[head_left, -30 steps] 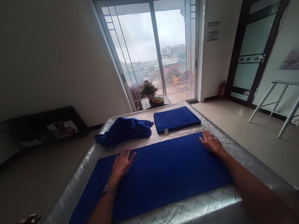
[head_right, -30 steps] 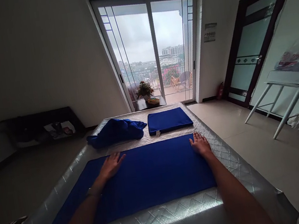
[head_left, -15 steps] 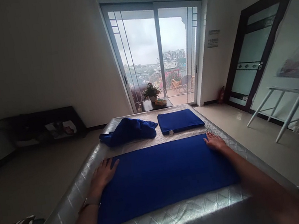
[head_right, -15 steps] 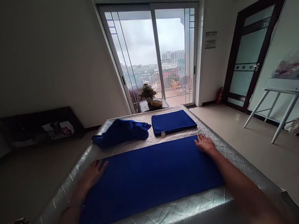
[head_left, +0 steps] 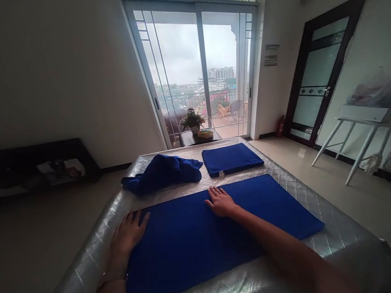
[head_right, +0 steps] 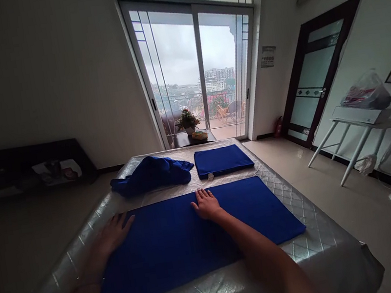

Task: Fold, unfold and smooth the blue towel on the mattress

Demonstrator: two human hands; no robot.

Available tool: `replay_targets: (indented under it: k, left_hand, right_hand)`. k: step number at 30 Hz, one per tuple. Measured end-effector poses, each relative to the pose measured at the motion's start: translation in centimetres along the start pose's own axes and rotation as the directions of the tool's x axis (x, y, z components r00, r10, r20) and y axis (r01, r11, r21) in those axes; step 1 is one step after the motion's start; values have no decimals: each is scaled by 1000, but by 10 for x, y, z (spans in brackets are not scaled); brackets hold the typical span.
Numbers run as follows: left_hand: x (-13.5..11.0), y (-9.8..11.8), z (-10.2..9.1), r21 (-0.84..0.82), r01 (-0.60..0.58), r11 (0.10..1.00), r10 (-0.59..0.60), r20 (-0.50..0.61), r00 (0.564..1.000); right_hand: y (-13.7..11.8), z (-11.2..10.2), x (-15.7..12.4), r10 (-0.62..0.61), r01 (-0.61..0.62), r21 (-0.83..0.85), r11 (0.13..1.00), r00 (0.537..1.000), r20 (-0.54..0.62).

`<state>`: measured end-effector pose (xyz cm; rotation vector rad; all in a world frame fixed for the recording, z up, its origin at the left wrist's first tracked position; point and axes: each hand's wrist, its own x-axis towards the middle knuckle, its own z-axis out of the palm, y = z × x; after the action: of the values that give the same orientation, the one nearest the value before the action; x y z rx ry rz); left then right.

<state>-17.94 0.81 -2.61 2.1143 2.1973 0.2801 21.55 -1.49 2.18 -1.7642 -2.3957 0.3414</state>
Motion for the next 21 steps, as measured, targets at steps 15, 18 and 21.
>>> replay_targets:
  k: [15,18,21]
  left_hand:
    - [-16,23,-20,23,74,997,-74,9,997]
    - [-25,30,-26,52,76,996,-71,-91,993]
    - [-33,41,-33,145,7,989,29,-249,968]
  right_hand:
    - [221,-50,-74,467,-472,-148,869,881,-73]
    - [222,-46,-73,464,-474,-153,867,880,-99]
    - [220,-42,-71,455,-467,-142,873,883,-112]
